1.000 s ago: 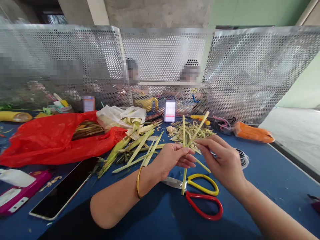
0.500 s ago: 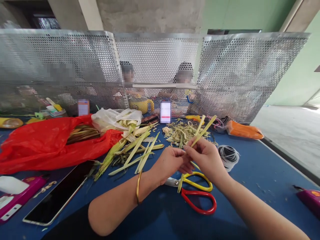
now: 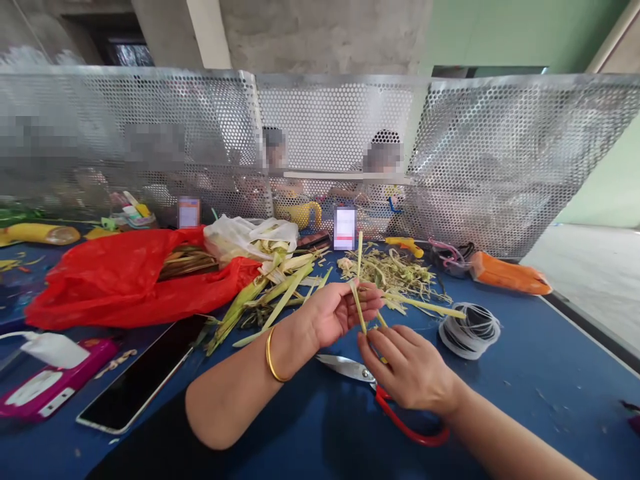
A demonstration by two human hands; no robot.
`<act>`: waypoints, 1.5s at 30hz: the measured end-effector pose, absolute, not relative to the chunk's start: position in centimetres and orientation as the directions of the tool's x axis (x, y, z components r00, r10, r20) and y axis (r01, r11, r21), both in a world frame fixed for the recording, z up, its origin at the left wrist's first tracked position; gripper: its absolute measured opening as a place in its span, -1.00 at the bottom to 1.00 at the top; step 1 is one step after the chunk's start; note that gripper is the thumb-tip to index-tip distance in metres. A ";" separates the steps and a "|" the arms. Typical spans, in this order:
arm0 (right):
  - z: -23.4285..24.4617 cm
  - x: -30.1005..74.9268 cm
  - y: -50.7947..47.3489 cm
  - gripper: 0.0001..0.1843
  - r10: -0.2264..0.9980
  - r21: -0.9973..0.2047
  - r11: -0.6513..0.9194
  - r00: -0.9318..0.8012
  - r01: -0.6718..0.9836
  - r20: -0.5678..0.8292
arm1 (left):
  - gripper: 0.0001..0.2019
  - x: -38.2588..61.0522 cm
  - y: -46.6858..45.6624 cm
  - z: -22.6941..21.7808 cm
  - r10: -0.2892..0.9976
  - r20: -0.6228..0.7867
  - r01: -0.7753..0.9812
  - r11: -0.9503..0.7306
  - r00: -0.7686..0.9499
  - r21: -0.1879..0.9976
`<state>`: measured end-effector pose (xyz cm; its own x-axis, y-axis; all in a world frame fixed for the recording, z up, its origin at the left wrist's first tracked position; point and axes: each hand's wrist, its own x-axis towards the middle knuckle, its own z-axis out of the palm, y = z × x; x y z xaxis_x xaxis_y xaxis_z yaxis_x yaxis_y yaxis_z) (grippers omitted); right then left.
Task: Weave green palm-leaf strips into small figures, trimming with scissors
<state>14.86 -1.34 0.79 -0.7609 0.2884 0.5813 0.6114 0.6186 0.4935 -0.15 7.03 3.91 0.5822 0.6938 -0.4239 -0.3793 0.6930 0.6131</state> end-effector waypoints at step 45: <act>0.4 14.8 -0.5 -0.73 0.349 0.451 0.641 -0.760 0.621 0.549 | -0.81 0.4 6.6 3.5 0.757 -0.437 -0.431 0.642 0.485 0.634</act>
